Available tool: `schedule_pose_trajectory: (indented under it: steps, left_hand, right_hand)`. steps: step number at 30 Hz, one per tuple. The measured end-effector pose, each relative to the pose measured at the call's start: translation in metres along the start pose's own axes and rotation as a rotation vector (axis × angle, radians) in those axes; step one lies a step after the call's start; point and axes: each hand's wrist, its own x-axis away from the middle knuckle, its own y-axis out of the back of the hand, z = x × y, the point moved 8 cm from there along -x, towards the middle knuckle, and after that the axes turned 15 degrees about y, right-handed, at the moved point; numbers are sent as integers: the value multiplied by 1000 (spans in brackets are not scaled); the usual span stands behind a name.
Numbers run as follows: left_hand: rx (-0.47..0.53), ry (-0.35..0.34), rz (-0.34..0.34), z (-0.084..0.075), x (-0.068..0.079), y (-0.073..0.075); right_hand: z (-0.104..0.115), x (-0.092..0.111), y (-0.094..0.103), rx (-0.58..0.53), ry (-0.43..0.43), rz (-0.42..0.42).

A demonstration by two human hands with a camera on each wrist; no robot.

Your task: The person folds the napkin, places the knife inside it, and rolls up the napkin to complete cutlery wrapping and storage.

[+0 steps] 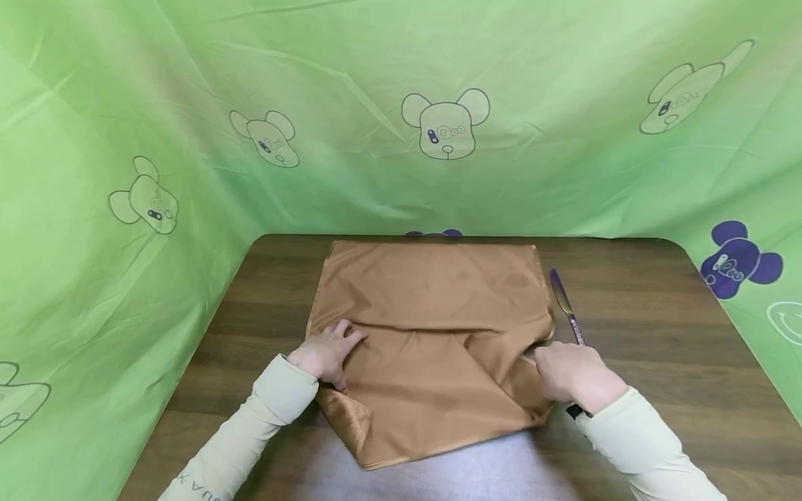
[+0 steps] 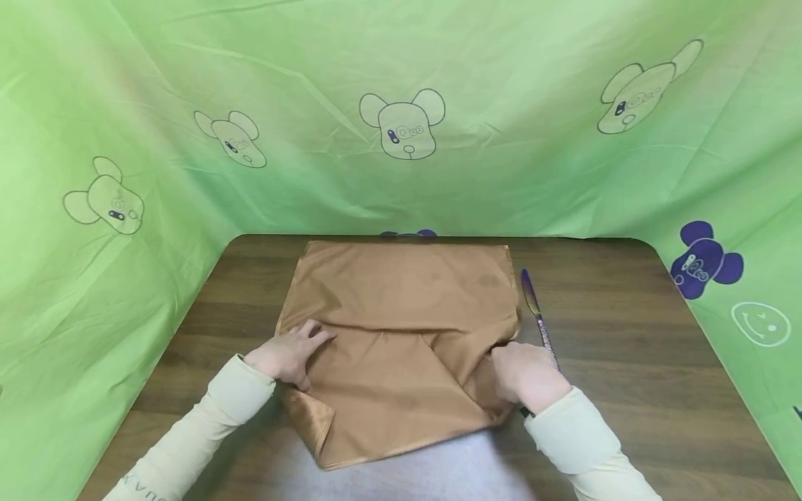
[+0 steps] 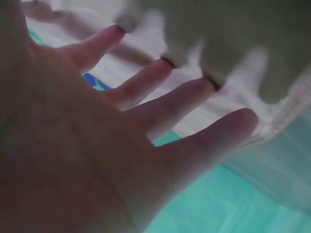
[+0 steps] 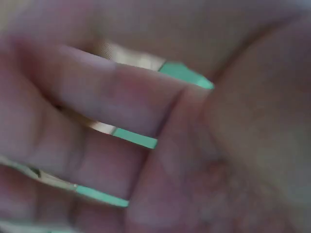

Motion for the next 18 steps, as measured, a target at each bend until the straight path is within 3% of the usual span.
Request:
schedule_pose_trajectory:
  steps: [2, 6, 10, 13, 18]
  left_hand:
    - [12, 5, 16, -1, 0, 1]
    - [41, -46, 20, -10, -1, 1]
    - [38, -79, 6, -16, -2, -1]
    - [25, -57, -4, -13, -4, -3]
    - [8, -34, -27, -7, -4, -4]
  right_hand:
    - [2, 0, 1, -20, 39, -20]
    - [19, -10, -2, -45, 229, -130]
    - [38, -17, -16, -43, 381, -163]
    - [40, -17, -24, -37, 357, -146]
    - [28, -9, -25, -23, 190, -74]
